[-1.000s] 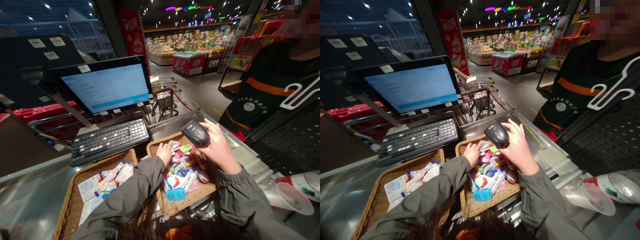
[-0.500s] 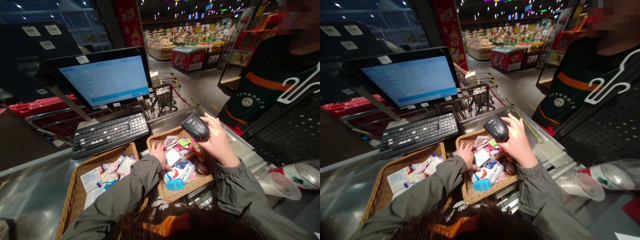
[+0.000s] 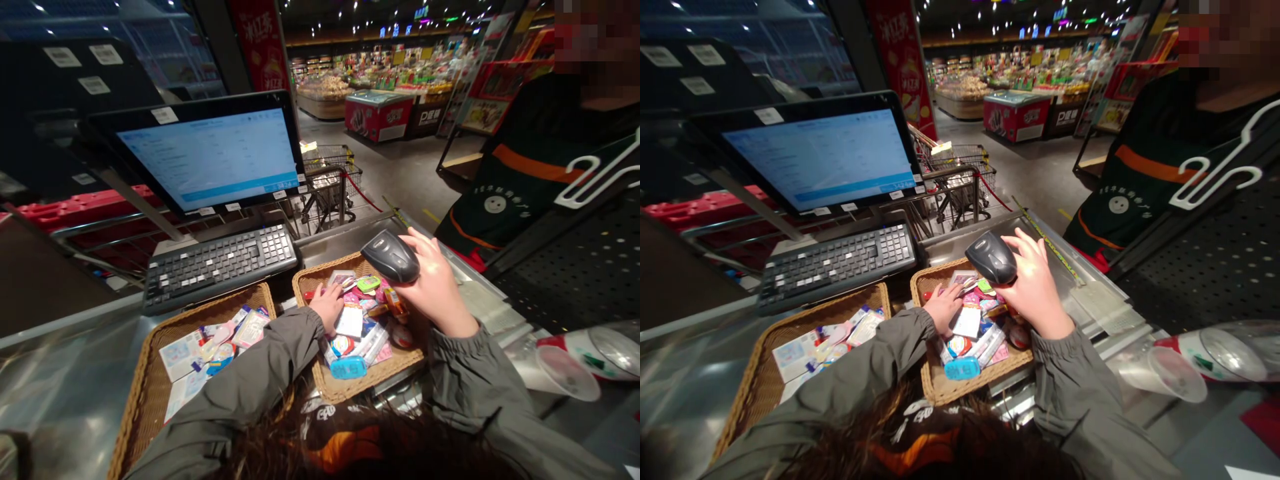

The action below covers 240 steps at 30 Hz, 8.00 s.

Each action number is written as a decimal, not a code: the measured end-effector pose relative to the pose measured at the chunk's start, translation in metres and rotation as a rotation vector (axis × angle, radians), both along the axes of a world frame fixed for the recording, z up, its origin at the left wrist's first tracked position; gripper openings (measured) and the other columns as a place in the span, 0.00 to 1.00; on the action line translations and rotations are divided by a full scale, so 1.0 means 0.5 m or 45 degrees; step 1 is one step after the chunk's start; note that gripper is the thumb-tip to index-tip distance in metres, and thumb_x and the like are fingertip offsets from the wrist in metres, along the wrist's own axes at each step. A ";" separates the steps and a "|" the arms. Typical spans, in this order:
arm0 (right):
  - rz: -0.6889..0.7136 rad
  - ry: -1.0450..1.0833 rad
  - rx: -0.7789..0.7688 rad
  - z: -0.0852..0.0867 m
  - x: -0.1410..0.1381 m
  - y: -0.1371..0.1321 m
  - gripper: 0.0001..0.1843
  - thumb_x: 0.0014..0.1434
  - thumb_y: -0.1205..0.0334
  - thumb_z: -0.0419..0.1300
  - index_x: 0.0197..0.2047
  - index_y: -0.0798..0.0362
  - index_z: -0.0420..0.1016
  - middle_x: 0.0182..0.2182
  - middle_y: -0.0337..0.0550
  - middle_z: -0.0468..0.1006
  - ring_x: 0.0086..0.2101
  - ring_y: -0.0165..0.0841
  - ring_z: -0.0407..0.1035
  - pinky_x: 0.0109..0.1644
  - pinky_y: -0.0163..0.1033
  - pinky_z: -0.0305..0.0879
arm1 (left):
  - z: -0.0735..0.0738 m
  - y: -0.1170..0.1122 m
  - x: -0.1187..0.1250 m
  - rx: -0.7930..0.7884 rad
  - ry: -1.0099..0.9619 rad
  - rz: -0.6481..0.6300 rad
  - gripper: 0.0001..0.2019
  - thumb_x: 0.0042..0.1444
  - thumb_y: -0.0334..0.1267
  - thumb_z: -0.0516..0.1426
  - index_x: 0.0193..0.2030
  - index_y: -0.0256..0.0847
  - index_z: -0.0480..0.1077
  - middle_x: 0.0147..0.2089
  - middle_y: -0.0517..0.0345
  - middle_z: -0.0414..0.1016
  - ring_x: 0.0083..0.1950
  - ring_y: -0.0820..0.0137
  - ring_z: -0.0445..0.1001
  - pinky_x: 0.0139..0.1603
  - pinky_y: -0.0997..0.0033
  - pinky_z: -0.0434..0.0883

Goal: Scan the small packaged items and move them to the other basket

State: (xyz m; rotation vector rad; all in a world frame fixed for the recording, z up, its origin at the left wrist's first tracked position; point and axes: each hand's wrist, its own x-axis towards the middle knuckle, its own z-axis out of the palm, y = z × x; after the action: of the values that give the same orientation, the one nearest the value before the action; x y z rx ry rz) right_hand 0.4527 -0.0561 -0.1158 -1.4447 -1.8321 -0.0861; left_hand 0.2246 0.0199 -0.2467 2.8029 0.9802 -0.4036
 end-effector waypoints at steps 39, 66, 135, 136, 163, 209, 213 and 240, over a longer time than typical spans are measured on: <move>0.143 -0.155 0.190 0.096 -0.105 -0.006 0.18 0.55 0.52 0.62 0.48 0.50 0.74 0.55 0.54 0.73 0.64 0.56 0.57 0.66 0.72 0.46 | 0.341 -0.021 -0.248 0.893 -0.394 0.338 0.35 0.46 0.37 0.60 0.64 0.37 0.62 0.77 0.40 0.31 0.77 0.50 0.38 0.71 0.36 0.28; 0.350 -0.200 0.136 0.140 -0.437 -0.044 0.18 0.55 0.56 0.61 0.48 0.51 0.75 0.52 0.55 0.75 0.63 0.58 0.57 0.62 0.77 0.47 | 0.431 -0.106 -0.524 1.084 -0.362 0.485 0.37 0.46 0.36 0.59 0.66 0.32 0.60 0.77 0.40 0.31 0.77 0.49 0.37 0.72 0.37 0.29; -0.089 -0.046 0.041 0.044 -0.089 -0.089 0.21 0.52 0.54 0.65 0.49 0.52 0.75 0.54 0.55 0.74 0.63 0.55 0.60 0.65 0.66 0.52 | -0.082 0.117 0.011 -0.030 -0.083 -0.361 0.43 0.48 0.46 0.66 0.71 0.47 0.56 0.75 0.46 0.48 0.74 0.51 0.48 0.71 0.43 0.46; -0.087 -0.039 0.042 0.043 -0.087 -0.088 0.21 0.52 0.55 0.65 0.48 0.52 0.75 0.54 0.55 0.75 0.62 0.55 0.60 0.65 0.66 0.52 | -0.085 0.121 0.009 -0.046 -0.073 -0.366 0.44 0.47 0.46 0.67 0.71 0.48 0.56 0.75 0.46 0.47 0.74 0.50 0.48 0.71 0.43 0.48; -0.175 -0.049 0.176 0.073 -0.120 -0.122 0.23 0.54 0.52 0.64 0.52 0.50 0.71 0.54 0.55 0.74 0.63 0.53 0.60 0.66 0.63 0.55 | 0.282 0.023 -0.127 0.703 -0.549 -0.081 0.12 0.57 0.43 0.58 0.43 0.38 0.75 0.55 0.44 0.73 0.59 0.55 0.69 0.72 0.35 0.41; 0.235 -0.259 0.051 0.075 -0.488 -0.181 0.18 0.53 0.57 0.62 0.47 0.52 0.75 0.58 0.57 0.71 0.65 0.60 0.54 0.63 0.77 0.45 | 0.276 -0.078 -0.574 0.887 -0.246 0.173 0.10 0.50 0.37 0.58 0.36 0.37 0.80 0.51 0.42 0.77 0.64 0.50 0.65 0.72 0.34 0.31; 0.230 -0.252 0.029 0.060 -0.483 -0.183 0.20 0.52 0.57 0.63 0.49 0.53 0.74 0.57 0.58 0.72 0.64 0.60 0.55 0.63 0.76 0.45 | 0.189 -0.086 -0.600 0.700 -0.166 0.252 0.09 0.50 0.38 0.60 0.35 0.38 0.80 0.48 0.43 0.77 0.63 0.49 0.65 0.71 0.33 0.34; -0.190 -0.116 0.137 0.040 -0.266 -0.161 0.19 0.54 0.51 0.64 0.45 0.52 0.76 0.54 0.56 0.73 0.63 0.58 0.58 0.64 0.74 0.47 | 0.187 -0.091 -0.420 0.566 -0.435 0.146 0.18 0.57 0.47 0.62 0.49 0.37 0.74 0.69 0.37 0.61 0.73 0.48 0.53 0.69 0.28 0.44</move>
State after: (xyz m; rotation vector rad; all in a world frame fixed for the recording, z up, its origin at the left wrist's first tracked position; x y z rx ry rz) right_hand 0.3197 -0.1366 -0.0957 -1.5204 -1.7612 -0.3248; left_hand 0.0145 -0.0254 -0.1534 3.0153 1.2623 0.3422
